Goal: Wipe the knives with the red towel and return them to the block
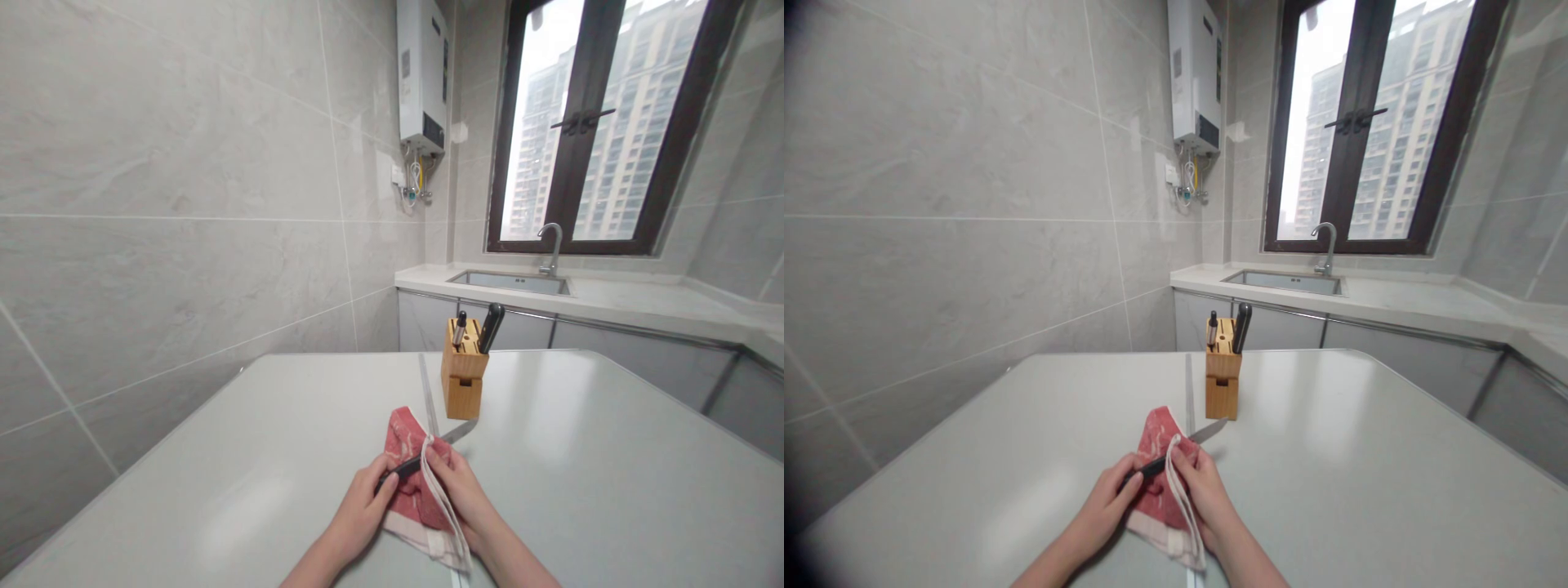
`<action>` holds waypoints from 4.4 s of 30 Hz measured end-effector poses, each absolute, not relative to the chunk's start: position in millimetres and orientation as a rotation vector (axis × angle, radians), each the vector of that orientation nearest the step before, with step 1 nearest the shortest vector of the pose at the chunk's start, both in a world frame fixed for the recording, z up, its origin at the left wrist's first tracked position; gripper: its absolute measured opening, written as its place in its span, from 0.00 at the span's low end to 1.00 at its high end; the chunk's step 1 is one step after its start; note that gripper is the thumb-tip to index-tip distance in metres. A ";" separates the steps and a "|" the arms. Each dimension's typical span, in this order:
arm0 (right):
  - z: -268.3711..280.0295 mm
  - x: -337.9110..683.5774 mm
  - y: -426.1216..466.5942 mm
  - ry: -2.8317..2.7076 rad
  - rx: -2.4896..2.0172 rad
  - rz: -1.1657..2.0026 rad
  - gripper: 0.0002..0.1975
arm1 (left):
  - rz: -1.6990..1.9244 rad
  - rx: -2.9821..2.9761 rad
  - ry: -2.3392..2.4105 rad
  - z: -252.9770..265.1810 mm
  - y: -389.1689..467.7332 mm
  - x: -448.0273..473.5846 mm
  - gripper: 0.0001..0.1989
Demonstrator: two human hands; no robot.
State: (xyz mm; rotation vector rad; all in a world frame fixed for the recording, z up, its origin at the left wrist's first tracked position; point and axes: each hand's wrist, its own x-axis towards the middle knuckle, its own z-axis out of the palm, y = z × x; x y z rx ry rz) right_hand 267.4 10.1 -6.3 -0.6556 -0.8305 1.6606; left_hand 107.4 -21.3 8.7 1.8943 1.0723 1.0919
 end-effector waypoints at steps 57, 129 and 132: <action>-5.1 269.3 10.4 -0.780 -0.647 1.721 0.13 | 1.090 1.974 1.151 3.4 -20.5 104.5 0.16; -7.7 274.0 18.6 -0.868 -0.710 1.542 0.16 | 1.029 1.957 1.114 9.0 -22.7 108.9 0.18; -7.8 275.7 19.6 -0.847 -0.701 1.546 0.17 | 0.975 1.999 1.136 3.3 -21.4 108.4 0.18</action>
